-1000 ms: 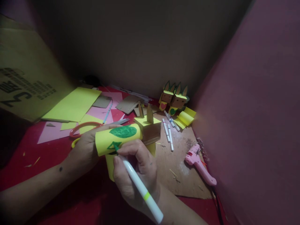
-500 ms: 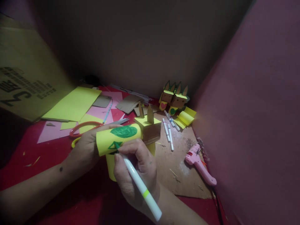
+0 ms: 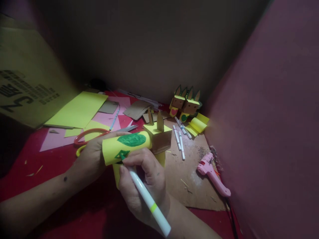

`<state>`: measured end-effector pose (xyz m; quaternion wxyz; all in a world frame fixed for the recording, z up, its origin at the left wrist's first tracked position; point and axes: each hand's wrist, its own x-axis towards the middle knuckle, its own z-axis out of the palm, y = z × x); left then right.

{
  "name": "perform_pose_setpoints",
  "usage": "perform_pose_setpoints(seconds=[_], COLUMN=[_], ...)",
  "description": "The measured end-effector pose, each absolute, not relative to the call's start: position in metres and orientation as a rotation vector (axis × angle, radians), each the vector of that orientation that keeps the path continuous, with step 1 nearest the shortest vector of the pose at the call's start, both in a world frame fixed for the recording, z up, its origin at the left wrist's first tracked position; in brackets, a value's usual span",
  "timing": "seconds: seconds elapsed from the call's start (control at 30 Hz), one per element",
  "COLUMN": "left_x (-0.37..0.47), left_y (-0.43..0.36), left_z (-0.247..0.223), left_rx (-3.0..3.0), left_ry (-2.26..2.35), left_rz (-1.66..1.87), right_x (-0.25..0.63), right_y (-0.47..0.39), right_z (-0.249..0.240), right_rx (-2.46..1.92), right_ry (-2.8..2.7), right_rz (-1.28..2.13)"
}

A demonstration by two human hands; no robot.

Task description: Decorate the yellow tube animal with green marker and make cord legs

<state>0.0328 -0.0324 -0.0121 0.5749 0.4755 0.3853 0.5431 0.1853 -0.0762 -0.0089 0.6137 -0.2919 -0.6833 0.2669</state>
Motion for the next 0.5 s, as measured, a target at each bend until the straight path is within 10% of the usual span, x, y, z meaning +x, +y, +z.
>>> perform_pose_setpoints(seconds=[0.5], left_x=[0.0302], left_y=[-0.0334], left_z=[-0.0123], left_rx=[1.118], left_ry=[0.91], left_rz=[1.252], right_x=[0.1852], right_y=[-0.0767], right_z=[-0.0095], right_rx=[-0.677], right_ry=[-1.563], right_rz=[0.597])
